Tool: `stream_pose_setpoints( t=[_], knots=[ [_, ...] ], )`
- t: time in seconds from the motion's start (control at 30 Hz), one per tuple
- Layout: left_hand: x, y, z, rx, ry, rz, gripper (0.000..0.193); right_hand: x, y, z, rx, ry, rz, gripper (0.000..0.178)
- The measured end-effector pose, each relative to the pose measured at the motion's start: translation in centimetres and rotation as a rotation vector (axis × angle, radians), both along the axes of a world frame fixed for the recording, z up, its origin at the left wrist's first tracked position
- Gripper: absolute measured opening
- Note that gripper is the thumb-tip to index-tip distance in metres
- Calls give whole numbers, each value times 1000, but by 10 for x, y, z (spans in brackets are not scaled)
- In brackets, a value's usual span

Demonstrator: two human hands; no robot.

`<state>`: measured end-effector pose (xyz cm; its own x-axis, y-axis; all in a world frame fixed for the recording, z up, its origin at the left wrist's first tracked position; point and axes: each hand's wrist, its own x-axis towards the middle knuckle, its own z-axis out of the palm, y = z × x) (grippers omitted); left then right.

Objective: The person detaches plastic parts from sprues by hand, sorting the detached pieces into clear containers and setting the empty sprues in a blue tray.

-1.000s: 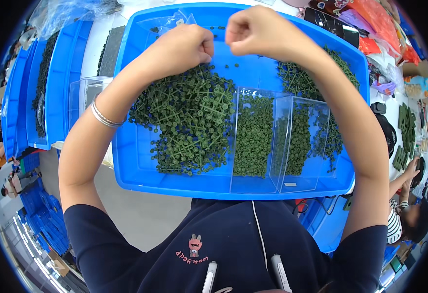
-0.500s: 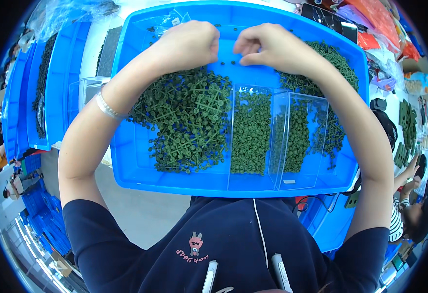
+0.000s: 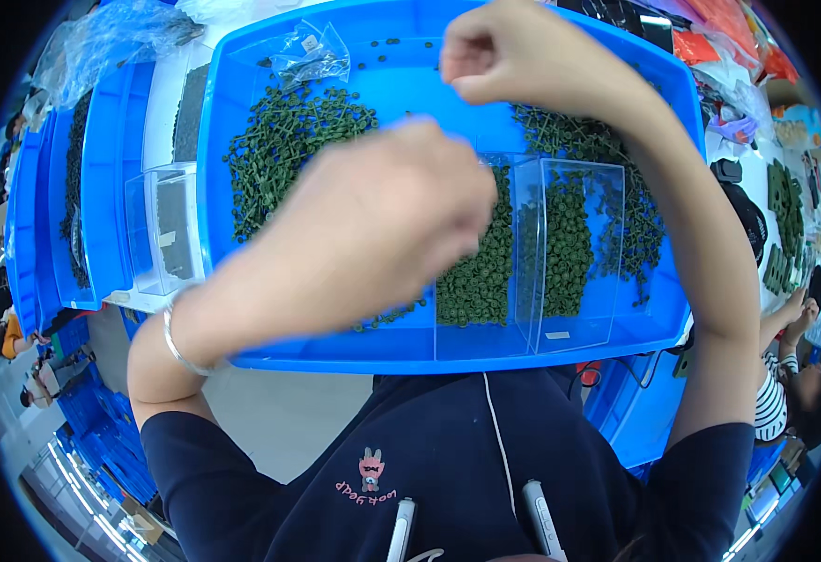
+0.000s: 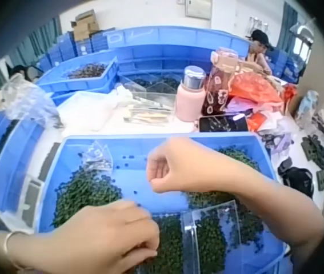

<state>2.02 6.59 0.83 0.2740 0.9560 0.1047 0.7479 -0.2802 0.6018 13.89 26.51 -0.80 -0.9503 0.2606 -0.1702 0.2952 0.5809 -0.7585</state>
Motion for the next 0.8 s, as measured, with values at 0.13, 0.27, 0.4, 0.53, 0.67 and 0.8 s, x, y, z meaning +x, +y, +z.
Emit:
stream_pose_setpoints(
  t=[0.13,0.27,0.4,0.53,0.67,0.8],
  knots=[
    [-49,50,-23,32,145,132,15,75,-24,27,51,139,-16,6],
    [-67,73,-62,-80,389,49,18,119,-40,28,56,37,107,11],
    [-64,85,-67,-205,394,-59,14,120,-31,33,111,88,-17,9],
    [-59,86,-62,-100,448,-83,6,91,-4,23,164,182,-144,12],
    [-2,68,-21,167,236,-79,11,46,30,-7,435,300,-152,18],
    [66,32,-8,268,19,-236,11,-23,20,-51,506,221,90,31]
  ],
)
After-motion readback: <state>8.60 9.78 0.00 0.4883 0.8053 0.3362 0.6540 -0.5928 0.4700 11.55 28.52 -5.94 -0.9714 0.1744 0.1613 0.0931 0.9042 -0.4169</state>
